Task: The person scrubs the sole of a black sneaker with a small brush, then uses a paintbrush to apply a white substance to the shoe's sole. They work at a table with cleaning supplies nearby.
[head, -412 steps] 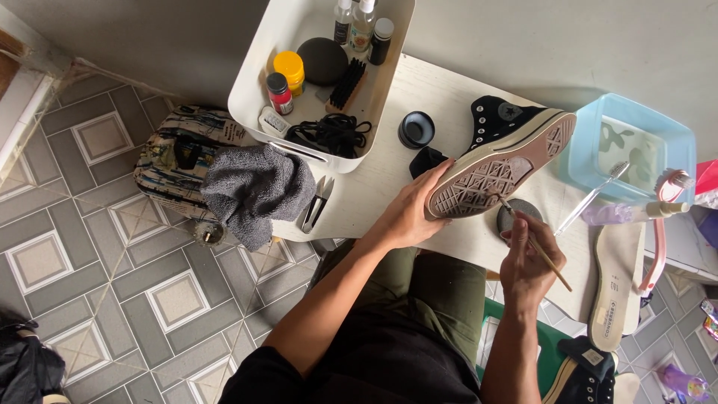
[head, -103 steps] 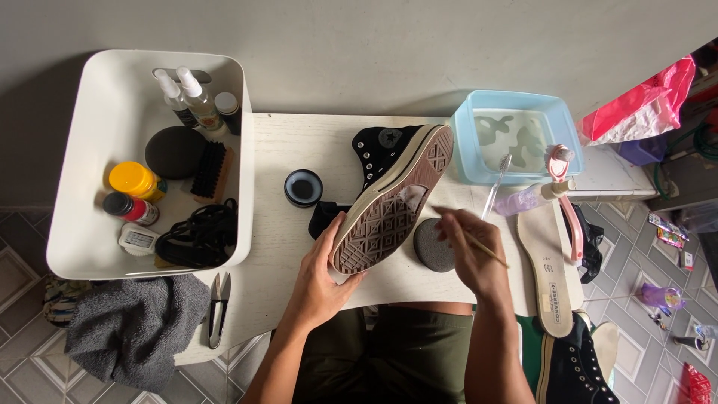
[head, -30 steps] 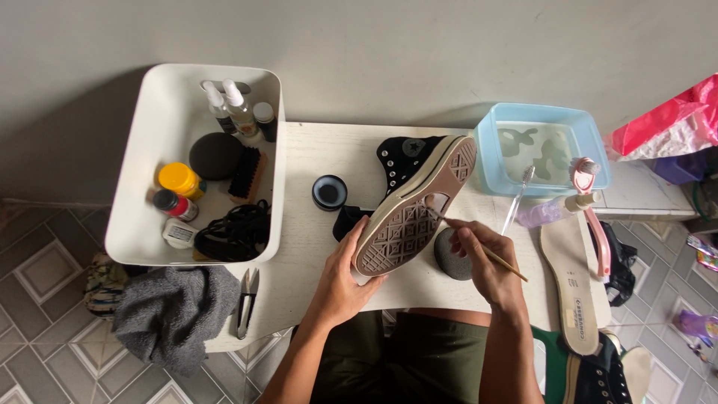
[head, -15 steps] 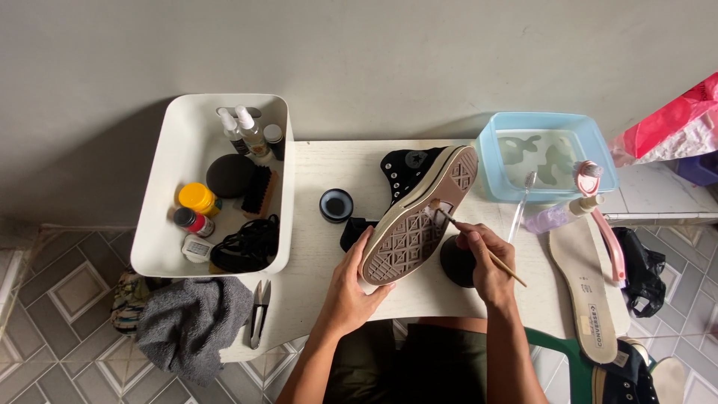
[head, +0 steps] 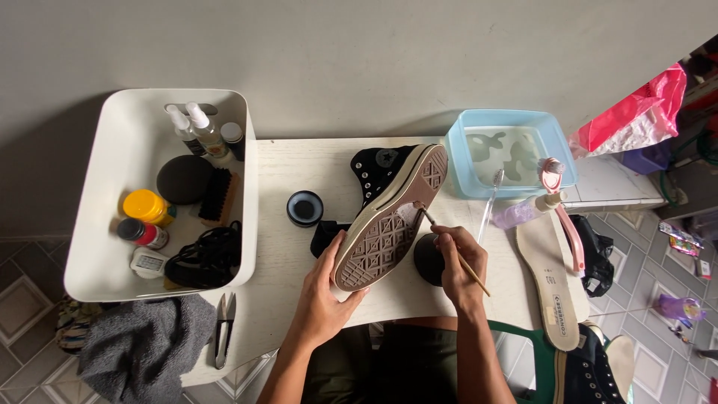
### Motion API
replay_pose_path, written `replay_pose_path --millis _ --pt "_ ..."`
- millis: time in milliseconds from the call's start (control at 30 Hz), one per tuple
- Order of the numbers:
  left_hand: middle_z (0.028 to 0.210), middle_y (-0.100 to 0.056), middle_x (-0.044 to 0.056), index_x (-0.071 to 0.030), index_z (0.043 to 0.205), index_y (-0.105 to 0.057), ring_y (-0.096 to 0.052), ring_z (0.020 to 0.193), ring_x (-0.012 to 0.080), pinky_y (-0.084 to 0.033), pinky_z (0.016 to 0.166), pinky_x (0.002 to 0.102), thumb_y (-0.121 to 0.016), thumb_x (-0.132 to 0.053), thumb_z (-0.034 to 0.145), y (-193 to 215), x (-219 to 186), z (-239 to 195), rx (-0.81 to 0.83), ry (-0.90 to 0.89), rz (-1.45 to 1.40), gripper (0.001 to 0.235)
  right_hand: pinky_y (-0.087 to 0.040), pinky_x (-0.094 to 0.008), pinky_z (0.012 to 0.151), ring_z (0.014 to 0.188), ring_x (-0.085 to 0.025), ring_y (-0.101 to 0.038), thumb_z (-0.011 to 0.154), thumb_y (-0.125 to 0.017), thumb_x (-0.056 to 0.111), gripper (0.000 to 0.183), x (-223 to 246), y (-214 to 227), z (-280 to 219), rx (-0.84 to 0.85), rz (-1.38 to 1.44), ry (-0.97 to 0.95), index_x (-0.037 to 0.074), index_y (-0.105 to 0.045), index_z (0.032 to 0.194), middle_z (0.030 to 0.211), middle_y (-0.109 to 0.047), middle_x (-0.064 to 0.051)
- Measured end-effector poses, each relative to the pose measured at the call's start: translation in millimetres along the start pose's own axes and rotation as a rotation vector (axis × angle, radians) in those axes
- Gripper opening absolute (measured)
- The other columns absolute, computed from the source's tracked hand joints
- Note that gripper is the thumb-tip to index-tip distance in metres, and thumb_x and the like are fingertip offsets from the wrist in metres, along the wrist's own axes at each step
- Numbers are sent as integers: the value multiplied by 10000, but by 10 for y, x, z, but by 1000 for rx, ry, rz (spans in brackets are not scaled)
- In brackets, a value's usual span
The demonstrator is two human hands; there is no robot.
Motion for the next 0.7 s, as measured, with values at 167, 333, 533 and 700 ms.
replay_pose_path --millis 167,333,533,700 --pt "1595 -458 174 -32 1572 -310 -493 1454 304 -449 1181 392 -833 -86 808 9 -7 17 -7 -11 0 927 -472 -274 776 802 -179 -594 1041 -575 215 320 -117 30 -19 123 212 -61 -54 -747 1059 821 -650 -104" --pt "1609 -438 169 -48 1582 -295 -469 1471 303 -442 1186 401 -830 -95 815 -6 30 3 -3 -4 -1 937 -435 -282 725 750 -165 -568 1076 -490 339 463 -56 74 36 158 151 -61 -9 -777 974 748 -616 -78" --pt "1608 -436 174 -37 1579 -296 -466 1473 306 -459 1172 388 -831 -88 813 -9 33 3 3 -3 -11 935 -464 -293 735 754 -182 -579 1079 -473 355 497 -135 139 70 161 115 -71 -22 -779 974 761 -643 -103" --pt "1614 -428 177 -25 1574 -303 -446 1488 316 -417 1205 401 -835 -75 805 -16 31 4 -1 -23 4 936 -460 -282 734 763 -159 -591 1088 -448 363 497 -41 144 86 132 32 -55 5 -783 1013 788 -662 -79"
Point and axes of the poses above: each hand's wrist, its own z-axis towards the middle knuckle, its own y-axis out of the back of the hand, x = y × z, the point moved 5 cm from there along z, towards the middle knuckle
